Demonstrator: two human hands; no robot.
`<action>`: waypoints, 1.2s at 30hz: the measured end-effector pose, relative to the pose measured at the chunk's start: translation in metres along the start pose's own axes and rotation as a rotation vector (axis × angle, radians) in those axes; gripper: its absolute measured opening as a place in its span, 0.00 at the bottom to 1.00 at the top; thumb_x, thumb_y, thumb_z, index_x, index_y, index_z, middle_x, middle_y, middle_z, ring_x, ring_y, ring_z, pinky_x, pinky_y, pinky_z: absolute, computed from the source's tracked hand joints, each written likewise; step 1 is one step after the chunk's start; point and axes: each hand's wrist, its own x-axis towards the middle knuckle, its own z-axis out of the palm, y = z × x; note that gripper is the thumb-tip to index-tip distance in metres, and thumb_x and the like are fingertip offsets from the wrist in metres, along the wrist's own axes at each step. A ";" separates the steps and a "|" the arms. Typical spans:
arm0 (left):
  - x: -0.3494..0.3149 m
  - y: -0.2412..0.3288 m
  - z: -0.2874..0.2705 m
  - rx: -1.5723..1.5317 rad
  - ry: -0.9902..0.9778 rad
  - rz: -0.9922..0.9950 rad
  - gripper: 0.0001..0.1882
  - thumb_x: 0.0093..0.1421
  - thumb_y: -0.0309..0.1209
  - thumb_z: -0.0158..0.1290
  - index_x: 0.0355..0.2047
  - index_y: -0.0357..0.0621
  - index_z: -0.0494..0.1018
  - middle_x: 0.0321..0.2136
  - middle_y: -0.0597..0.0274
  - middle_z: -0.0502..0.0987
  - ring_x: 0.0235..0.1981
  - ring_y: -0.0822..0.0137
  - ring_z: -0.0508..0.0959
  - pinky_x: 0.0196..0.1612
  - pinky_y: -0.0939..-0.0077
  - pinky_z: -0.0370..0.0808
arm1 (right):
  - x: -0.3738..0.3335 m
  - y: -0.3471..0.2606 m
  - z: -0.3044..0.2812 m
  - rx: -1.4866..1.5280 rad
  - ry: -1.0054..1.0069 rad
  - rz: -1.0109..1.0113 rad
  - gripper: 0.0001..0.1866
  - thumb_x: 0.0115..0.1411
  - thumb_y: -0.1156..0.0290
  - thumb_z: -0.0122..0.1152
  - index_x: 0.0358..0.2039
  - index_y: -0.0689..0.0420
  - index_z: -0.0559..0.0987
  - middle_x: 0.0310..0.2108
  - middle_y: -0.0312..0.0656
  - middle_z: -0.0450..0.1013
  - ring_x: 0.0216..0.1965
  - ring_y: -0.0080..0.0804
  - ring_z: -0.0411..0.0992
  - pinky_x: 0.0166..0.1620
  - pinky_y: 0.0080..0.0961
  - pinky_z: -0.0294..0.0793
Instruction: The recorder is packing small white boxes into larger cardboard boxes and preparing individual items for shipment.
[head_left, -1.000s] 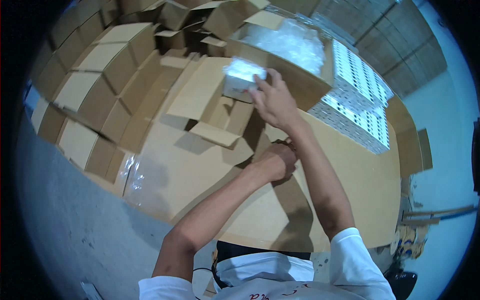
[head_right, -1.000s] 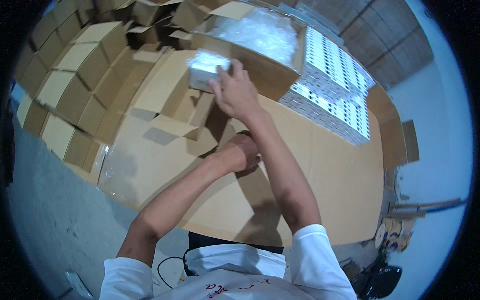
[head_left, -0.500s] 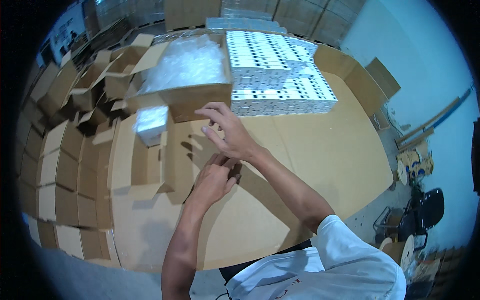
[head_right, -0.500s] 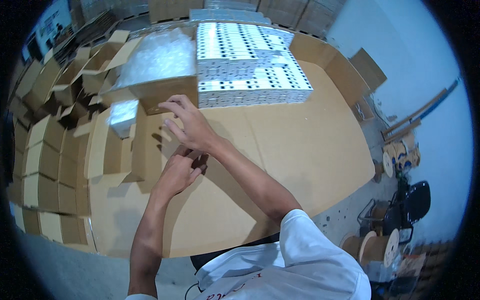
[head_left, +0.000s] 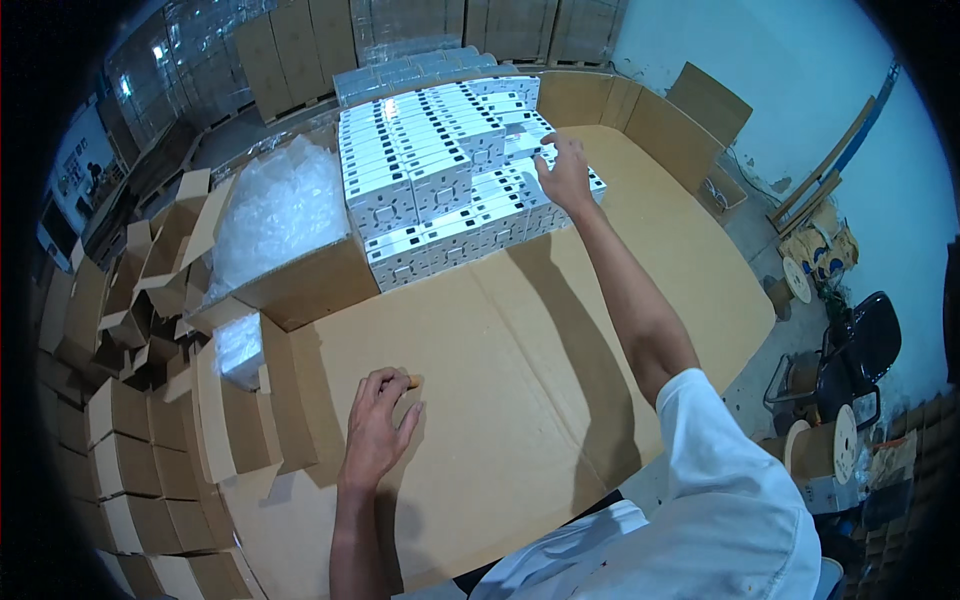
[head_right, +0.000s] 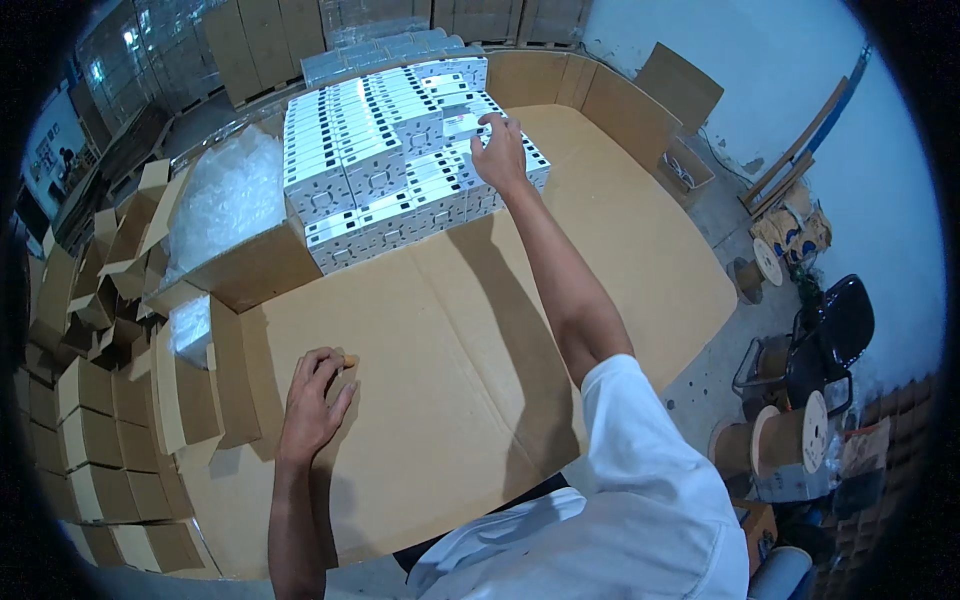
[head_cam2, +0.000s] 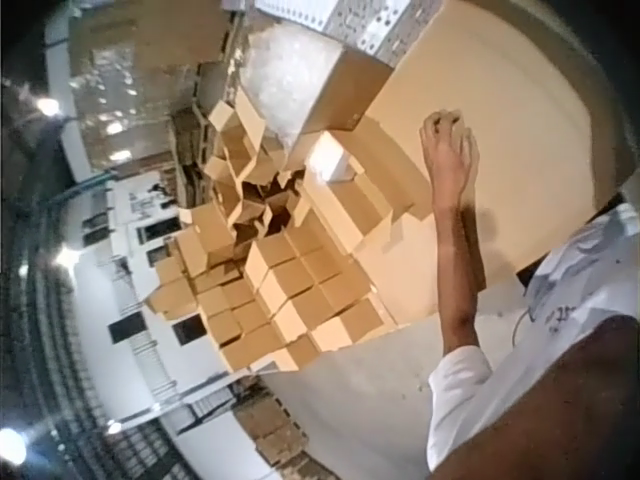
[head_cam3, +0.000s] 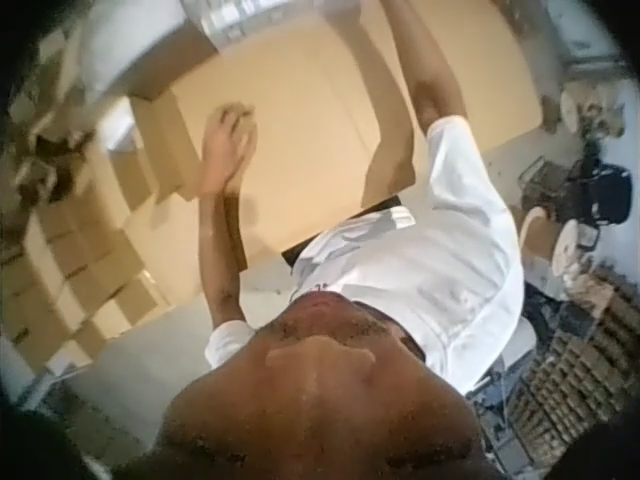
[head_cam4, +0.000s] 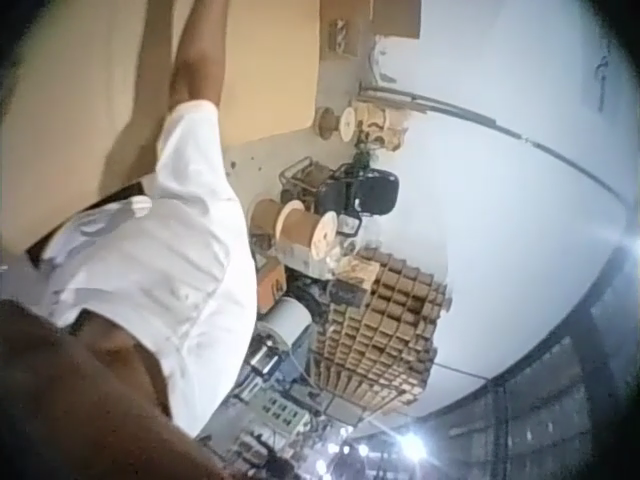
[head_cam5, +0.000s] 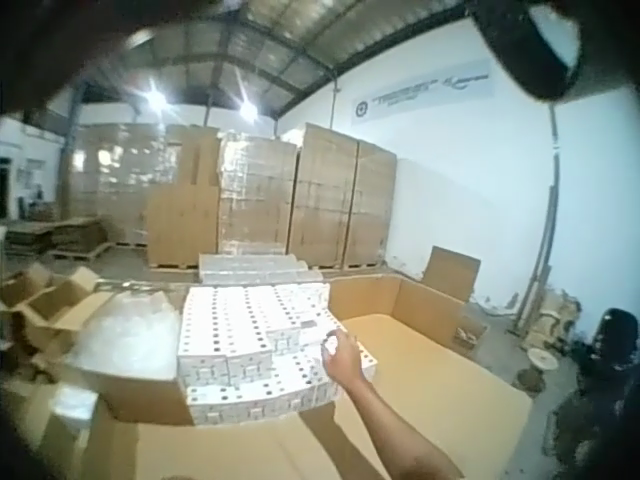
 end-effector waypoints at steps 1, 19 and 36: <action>0.002 0.003 0.001 0.007 -0.001 0.004 0.18 0.58 0.27 0.61 0.49 0.38 0.73 0.50 0.52 0.71 0.54 0.51 0.72 0.58 0.61 0.71 | 0.009 0.008 0.004 0.004 0.006 0.003 0.18 0.58 0.69 0.64 0.48 0.56 0.75 0.50 0.54 0.68 0.50 0.49 0.72 0.52 0.41 0.74; 0.018 -0.017 0.002 -0.039 -0.034 -0.067 0.18 0.58 0.27 0.61 0.49 0.40 0.74 0.50 0.54 0.71 0.55 0.52 0.71 0.59 0.61 0.70 | 0.049 0.004 0.054 -0.287 -0.320 0.130 0.36 0.54 0.49 0.70 0.59 0.50 0.71 0.55 0.51 0.67 0.58 0.46 0.68 0.59 0.43 0.68; 0.013 -0.025 -0.002 -0.057 -0.035 -0.064 0.18 0.57 0.26 0.61 0.49 0.39 0.74 0.50 0.53 0.71 0.54 0.53 0.71 0.58 0.62 0.70 | 0.042 0.001 0.050 -0.114 -0.133 -0.004 0.33 0.53 0.52 0.68 0.51 0.64 0.73 0.51 0.59 0.65 0.55 0.52 0.65 0.59 0.44 0.66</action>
